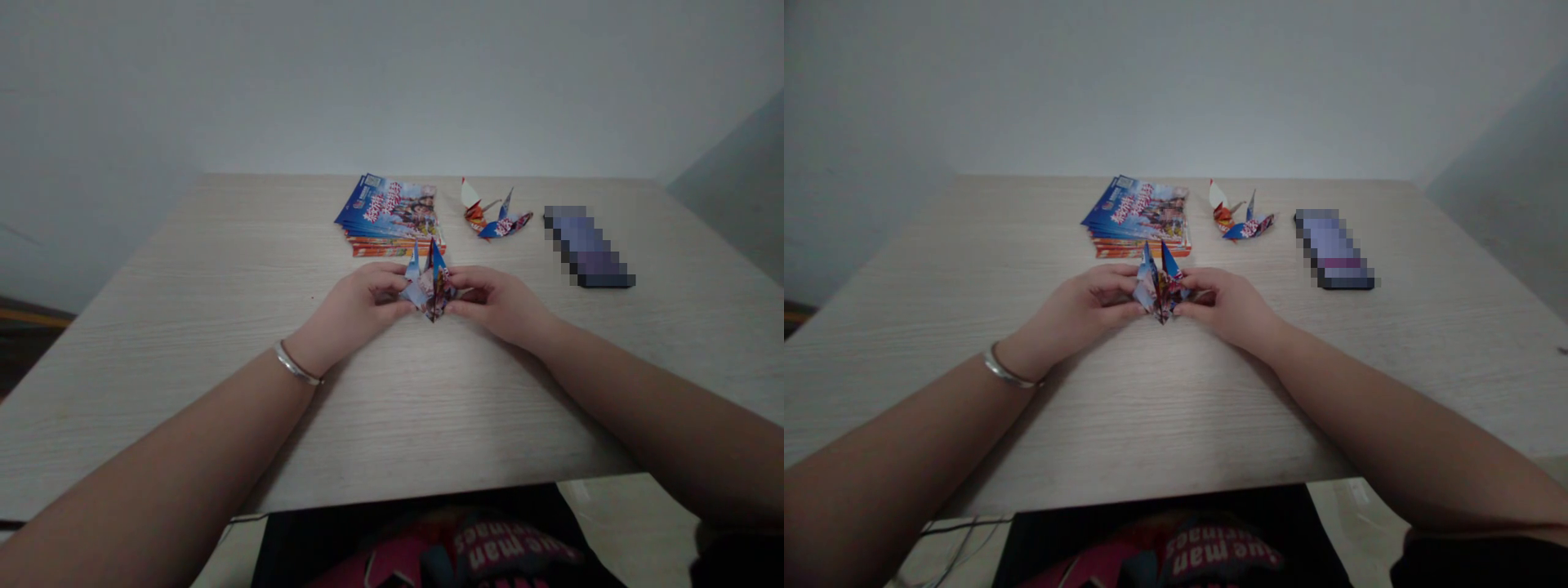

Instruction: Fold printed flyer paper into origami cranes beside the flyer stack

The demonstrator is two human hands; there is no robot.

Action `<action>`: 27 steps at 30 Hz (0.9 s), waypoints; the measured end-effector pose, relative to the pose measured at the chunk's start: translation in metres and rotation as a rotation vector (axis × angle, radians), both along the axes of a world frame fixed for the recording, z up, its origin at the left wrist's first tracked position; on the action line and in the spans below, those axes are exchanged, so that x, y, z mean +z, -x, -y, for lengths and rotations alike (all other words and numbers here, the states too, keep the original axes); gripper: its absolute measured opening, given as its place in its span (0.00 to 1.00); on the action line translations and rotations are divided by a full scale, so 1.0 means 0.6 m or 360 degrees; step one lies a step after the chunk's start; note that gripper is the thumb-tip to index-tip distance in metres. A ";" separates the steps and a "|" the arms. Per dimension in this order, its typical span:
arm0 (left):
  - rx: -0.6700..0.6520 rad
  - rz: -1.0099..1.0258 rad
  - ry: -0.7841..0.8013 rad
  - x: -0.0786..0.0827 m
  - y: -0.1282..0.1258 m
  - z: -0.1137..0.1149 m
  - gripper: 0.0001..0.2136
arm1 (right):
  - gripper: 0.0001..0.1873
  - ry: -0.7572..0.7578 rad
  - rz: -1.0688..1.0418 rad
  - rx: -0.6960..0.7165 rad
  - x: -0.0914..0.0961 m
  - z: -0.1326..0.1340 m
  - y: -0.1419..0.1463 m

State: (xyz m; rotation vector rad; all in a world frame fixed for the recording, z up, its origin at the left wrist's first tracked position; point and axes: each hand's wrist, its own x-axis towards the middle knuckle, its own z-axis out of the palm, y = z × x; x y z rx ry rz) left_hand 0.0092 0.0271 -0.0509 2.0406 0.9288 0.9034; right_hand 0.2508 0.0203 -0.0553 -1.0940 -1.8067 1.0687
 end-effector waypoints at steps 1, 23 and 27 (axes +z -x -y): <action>-0.0012 0.0058 0.0073 0.000 -0.001 -0.001 0.08 | 0.13 0.0062 -0.0068 0.0017 0.000 -0.002 -0.001; 0.0454 0.0493 0.0666 0.016 -0.015 0.009 0.10 | 0.16 0.0669 -0.0716 -0.0334 0.010 -0.008 0.007; 0.0443 0.0569 0.0686 0.016 -0.020 0.009 0.10 | 0.10 0.0667 -0.0662 -0.0335 0.006 -0.012 0.006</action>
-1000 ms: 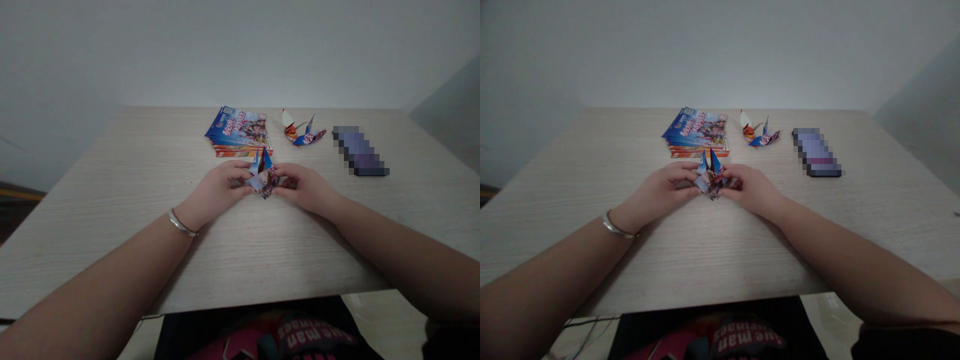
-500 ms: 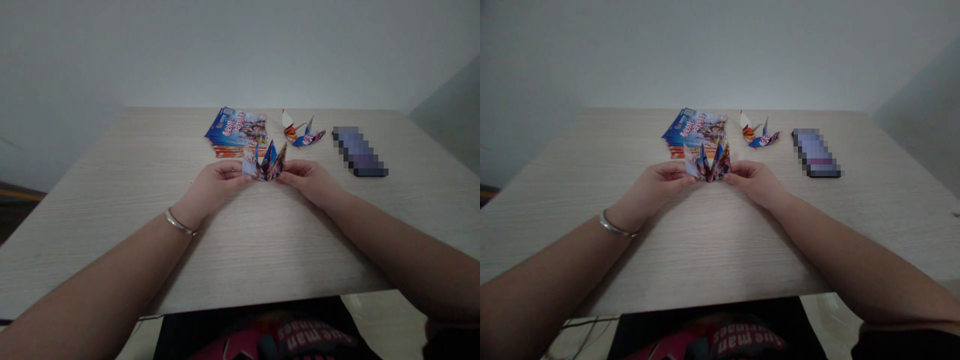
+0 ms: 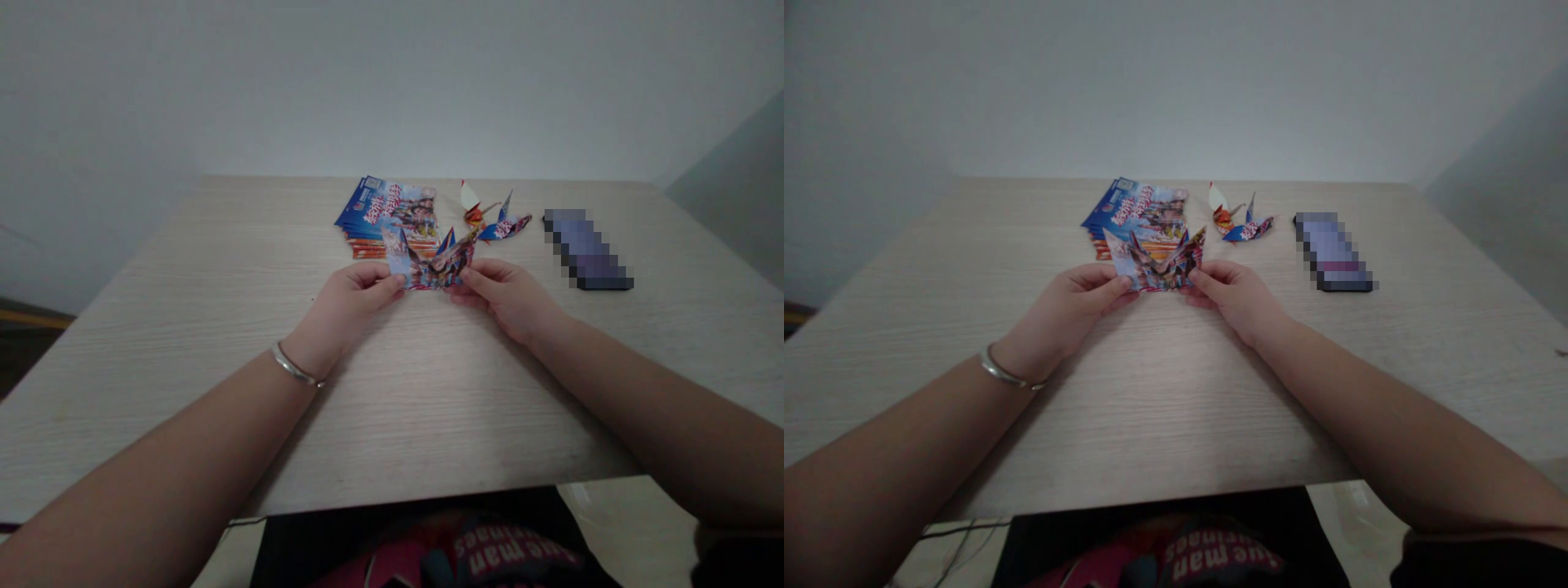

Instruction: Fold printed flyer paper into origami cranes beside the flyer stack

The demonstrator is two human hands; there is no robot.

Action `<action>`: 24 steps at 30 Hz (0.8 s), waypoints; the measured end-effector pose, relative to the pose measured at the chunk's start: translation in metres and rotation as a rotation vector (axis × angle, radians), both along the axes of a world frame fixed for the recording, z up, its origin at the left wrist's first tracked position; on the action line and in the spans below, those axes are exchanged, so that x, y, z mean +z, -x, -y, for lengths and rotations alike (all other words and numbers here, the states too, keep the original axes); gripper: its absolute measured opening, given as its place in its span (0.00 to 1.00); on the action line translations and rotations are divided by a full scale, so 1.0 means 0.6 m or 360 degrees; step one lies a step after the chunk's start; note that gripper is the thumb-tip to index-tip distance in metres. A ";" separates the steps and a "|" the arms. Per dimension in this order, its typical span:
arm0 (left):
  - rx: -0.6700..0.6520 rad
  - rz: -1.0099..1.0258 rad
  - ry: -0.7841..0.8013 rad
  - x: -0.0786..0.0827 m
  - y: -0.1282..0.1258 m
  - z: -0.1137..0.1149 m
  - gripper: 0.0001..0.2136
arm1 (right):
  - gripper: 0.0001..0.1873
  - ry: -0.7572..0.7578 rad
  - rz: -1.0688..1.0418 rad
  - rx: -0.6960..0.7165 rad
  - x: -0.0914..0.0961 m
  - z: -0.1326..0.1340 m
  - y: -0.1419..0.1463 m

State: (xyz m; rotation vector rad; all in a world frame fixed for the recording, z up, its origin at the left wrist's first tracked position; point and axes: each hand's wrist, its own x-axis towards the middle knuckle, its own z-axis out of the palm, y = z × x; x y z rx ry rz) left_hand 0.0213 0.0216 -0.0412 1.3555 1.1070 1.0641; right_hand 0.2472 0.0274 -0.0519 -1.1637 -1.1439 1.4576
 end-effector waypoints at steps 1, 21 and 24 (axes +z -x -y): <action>0.0003 0.0035 0.0019 0.001 -0.002 0.000 0.10 | 0.09 -0.0012 0.0002 0.0007 0.000 0.000 0.000; -0.0023 0.0155 0.0053 -0.005 -0.006 -0.004 0.14 | 0.11 -0.0129 0.0147 0.0053 0.005 0.006 0.009; -0.0019 0.0243 0.0081 -0.004 -0.007 -0.004 0.18 | 0.15 -0.0139 0.0160 0.0075 0.005 0.007 0.010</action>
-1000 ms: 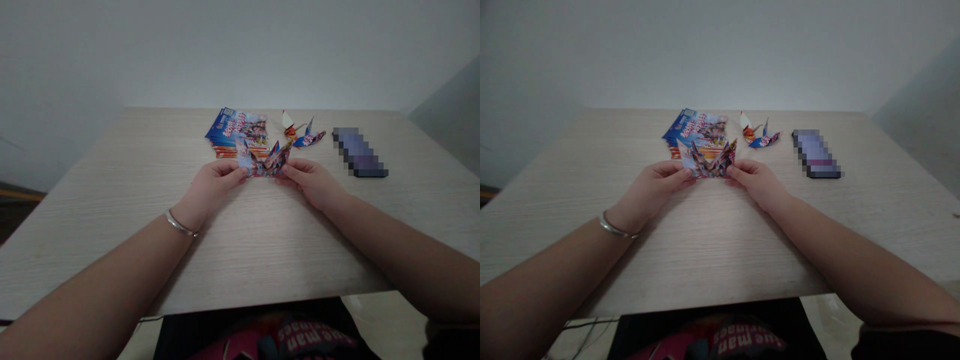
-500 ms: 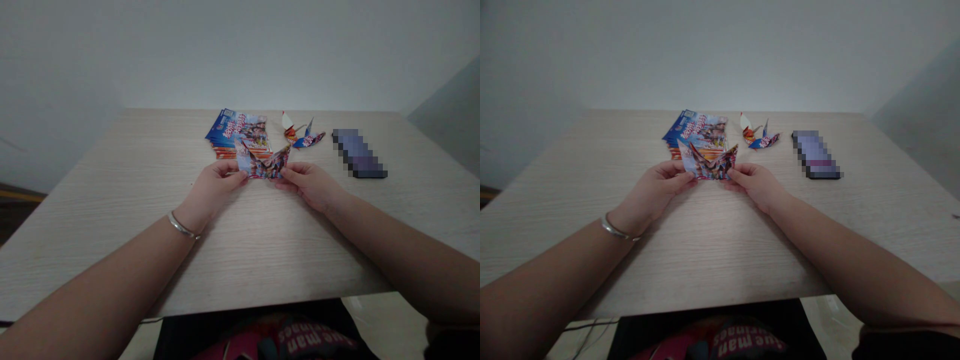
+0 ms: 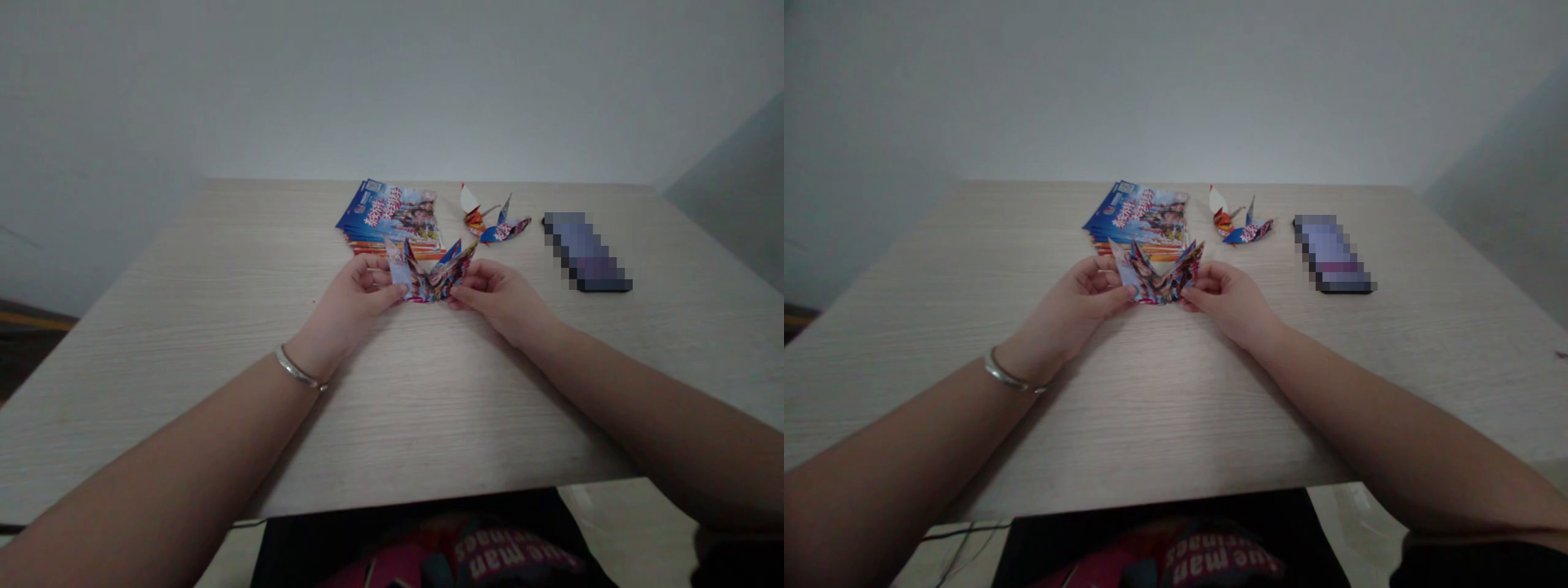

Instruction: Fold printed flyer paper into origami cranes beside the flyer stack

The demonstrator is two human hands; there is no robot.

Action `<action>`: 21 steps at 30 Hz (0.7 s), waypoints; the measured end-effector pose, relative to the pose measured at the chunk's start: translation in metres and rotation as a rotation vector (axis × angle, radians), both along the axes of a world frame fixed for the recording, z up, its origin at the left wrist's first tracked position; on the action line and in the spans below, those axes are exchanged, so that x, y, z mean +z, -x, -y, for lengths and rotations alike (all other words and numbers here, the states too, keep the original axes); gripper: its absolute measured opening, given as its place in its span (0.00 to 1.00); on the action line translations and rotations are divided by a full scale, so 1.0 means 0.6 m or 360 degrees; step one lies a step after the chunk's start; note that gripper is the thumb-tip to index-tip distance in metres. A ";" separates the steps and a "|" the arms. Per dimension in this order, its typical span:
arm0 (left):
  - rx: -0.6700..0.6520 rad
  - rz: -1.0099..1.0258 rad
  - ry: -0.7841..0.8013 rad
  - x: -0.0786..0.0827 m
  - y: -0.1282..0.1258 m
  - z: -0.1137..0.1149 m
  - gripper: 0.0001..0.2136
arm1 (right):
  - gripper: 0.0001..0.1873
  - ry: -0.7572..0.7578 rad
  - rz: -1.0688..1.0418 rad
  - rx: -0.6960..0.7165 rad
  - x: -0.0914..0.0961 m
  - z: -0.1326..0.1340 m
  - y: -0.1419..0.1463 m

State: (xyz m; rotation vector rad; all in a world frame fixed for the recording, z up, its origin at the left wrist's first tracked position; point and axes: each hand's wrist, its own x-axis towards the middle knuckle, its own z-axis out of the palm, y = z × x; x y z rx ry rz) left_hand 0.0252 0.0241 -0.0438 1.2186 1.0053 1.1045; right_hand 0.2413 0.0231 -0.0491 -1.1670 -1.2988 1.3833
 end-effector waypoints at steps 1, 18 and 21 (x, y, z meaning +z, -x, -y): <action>-0.0012 0.0028 0.0017 0.001 0.000 0.000 0.20 | 0.17 0.0004 -0.0004 -0.0013 0.000 0.001 0.000; -0.0213 -0.0367 -0.0292 0.006 0.007 0.006 0.14 | 0.12 -0.0241 0.0243 0.0125 -0.002 0.008 0.001; -0.0224 -0.0393 -0.0290 0.005 0.007 0.005 0.14 | 0.14 -0.0301 0.0281 0.0120 -0.003 0.011 0.002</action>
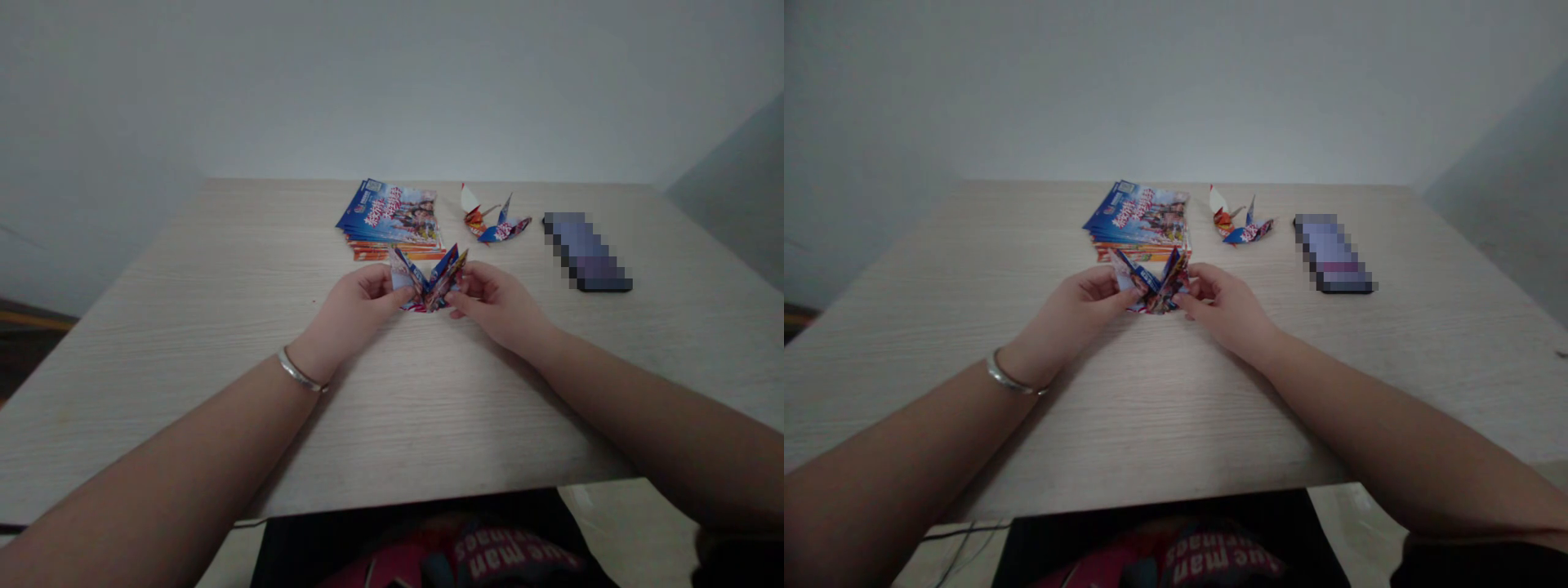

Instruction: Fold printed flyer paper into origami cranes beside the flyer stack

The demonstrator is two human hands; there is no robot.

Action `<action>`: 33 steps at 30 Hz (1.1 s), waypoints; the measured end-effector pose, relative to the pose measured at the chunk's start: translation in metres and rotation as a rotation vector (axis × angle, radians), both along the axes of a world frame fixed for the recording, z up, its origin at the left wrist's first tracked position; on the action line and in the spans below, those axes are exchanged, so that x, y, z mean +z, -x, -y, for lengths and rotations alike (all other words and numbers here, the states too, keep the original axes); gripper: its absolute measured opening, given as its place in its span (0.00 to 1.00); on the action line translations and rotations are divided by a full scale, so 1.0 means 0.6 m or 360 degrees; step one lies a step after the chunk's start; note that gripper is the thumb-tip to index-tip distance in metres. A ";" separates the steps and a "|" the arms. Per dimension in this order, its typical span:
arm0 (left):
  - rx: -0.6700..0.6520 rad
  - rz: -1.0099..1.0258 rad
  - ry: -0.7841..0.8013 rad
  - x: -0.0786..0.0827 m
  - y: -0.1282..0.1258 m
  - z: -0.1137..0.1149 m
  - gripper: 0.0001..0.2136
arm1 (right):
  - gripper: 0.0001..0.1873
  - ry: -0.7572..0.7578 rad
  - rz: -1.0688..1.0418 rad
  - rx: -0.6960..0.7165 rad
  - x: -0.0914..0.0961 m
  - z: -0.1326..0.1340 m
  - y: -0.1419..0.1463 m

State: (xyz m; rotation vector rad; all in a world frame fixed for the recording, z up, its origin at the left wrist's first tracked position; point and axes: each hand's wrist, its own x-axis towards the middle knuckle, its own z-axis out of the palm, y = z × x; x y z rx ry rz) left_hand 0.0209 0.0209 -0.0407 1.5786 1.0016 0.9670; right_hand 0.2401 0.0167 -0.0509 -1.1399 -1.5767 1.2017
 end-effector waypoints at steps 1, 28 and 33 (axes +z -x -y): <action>0.0015 -0.0016 0.0005 0.000 0.000 0.000 0.13 | 0.13 -0.0012 0.0013 -0.0003 -0.001 0.000 0.000; 0.0038 -0.0057 -0.0107 0.005 -0.011 0.011 0.06 | 0.05 -0.0064 -0.0058 -0.0042 0.006 0.006 0.015; 0.0149 0.0061 -0.0129 0.017 -0.016 0.017 0.06 | 0.09 -0.0141 -0.0022 -0.0113 0.005 0.007 0.015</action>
